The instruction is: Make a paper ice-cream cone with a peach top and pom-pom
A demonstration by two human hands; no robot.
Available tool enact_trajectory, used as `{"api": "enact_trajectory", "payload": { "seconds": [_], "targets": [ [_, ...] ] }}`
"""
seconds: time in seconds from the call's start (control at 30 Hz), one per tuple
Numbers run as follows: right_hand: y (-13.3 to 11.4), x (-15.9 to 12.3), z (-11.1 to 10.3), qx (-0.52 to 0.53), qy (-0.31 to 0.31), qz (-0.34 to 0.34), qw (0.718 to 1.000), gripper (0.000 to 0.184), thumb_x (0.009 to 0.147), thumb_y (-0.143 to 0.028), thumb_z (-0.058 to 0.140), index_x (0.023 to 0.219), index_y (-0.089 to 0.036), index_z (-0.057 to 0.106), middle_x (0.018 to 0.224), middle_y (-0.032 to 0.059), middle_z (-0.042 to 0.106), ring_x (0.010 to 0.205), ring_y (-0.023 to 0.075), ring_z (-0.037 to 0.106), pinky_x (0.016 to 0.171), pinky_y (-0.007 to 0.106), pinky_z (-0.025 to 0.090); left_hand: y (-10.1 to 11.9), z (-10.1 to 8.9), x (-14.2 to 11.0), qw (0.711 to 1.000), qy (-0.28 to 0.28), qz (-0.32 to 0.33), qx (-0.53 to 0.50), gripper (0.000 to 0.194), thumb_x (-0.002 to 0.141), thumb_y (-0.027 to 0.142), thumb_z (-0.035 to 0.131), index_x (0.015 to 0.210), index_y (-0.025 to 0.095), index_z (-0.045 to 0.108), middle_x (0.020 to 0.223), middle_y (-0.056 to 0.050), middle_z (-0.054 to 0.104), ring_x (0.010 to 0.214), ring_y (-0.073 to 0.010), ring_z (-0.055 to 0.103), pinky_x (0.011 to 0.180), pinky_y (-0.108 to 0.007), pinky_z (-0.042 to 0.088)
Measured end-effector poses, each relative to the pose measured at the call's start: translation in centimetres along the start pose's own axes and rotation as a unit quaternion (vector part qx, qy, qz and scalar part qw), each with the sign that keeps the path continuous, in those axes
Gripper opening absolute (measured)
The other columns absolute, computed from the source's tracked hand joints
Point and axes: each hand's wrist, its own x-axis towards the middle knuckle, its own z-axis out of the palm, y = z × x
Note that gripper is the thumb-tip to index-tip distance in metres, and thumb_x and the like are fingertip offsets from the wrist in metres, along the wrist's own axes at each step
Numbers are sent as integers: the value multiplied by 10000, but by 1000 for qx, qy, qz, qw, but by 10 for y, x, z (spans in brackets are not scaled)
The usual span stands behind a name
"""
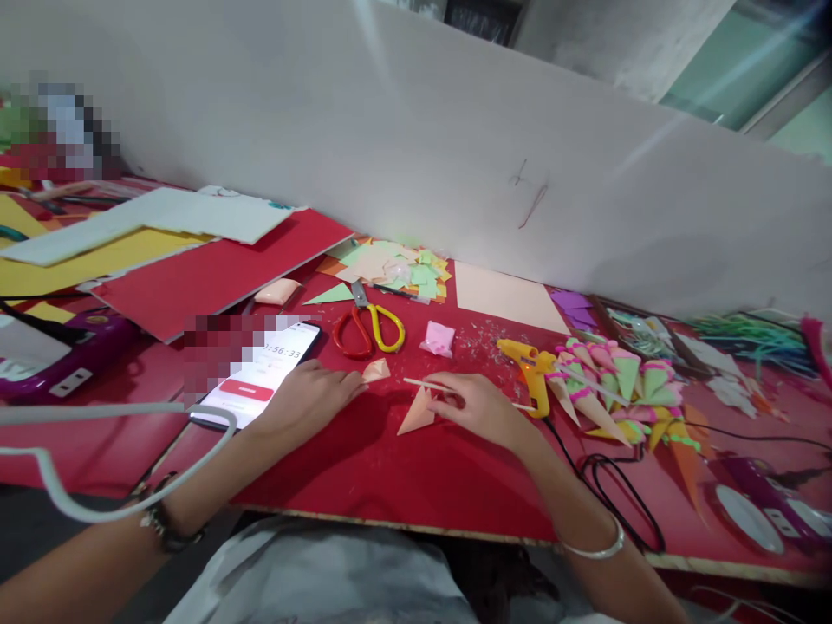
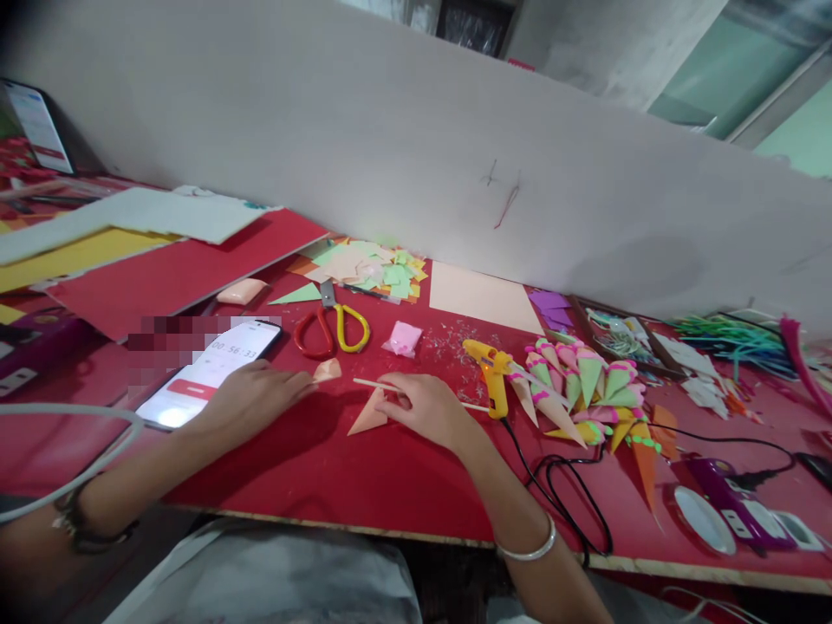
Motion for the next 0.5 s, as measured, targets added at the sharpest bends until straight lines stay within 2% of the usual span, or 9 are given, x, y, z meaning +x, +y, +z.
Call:
{"api": "enact_trajectory", "payload": {
  "seconds": [0.07, 0.17, 0.23, 0.3, 0.33, 0.4, 0.5],
  "targets": [
    [2, 0, 5, 39, 0, -10, 999, 236, 807, -327, 490, 975, -188, 581, 875, 48, 635, 768, 153, 563, 671, 242, 383, 0, 1, 2, 999, -22, 2, 28, 340, 889, 237, 266, 763, 160, 572, 671, -76, 638, 599, -205, 593, 575, -299, 341],
    [4, 2, 9, 91, 0, -23, 996, 182, 827, -274, 457, 810, -163, 601, 782, 34, 610, 710, 129, 530, 640, 226, 362, 1, 2, 0, 998, -27, -41, 27, 275, 874, 304, 315, 855, 169, 553, 705, -72, 641, 616, -229, 600, 555, -299, 358],
    [3, 2, 7, 125, 14, -9, 992, 199, 831, -278, 446, 747, -158, 581, 710, 10, 569, 649, 113, 493, 593, 215, 340, 3, 0, -3, 996, -2, -81, -25, 267, 850, 353, 363, 952, 159, 516, 795, -84, 636, 662, -233, 599, 564, -297, 370],
    [-1, 2, 4, 167, 41, 22, 985, 194, 825, -293, 448, 731, -158, 550, 658, -15, 512, 603, 100, 451, 556, 207, 320, 8, -5, -6, 986, 24, -103, -132, 311, 825, 387, 402, 1018, 155, 477, 913, -91, 613, 742, -224, 590, 588, -282, 384],
    [-4, 2, 1, 192, 54, 38, 979, 184, 821, -298, 452, 734, -160, 536, 647, -24, 487, 596, 97, 436, 550, 204, 316, 12, -8, -7, 974, 24, -102, -202, 324, 815, 398, 414, 1029, 161, 470, 938, -81, 603, 764, -211, 583, 599, -269, 391],
    [-11, 2, -3, 244, 69, 59, 966, 160, 812, -300, 459, 749, -164, 515, 649, -31, 461, 603, 95, 424, 555, 201, 322, 23, -15, -7, 936, -11, -82, -343, 358, 793, 427, 440, 1048, 178, 473, 869, -37, 604, 714, -173, 566, 586, -238, 395],
    [-22, 2, -5, 295, 71, 68, 950, 149, 804, -301, 466, 763, -166, 511, 656, -31, 454, 606, 93, 415, 560, 200, 328, 39, -23, -2, 874, -46, -52, -481, 341, 789, 438, 435, 962, 163, 538, 795, -10, 601, 686, -149, 536, 601, -221, 395]
  ]
}}
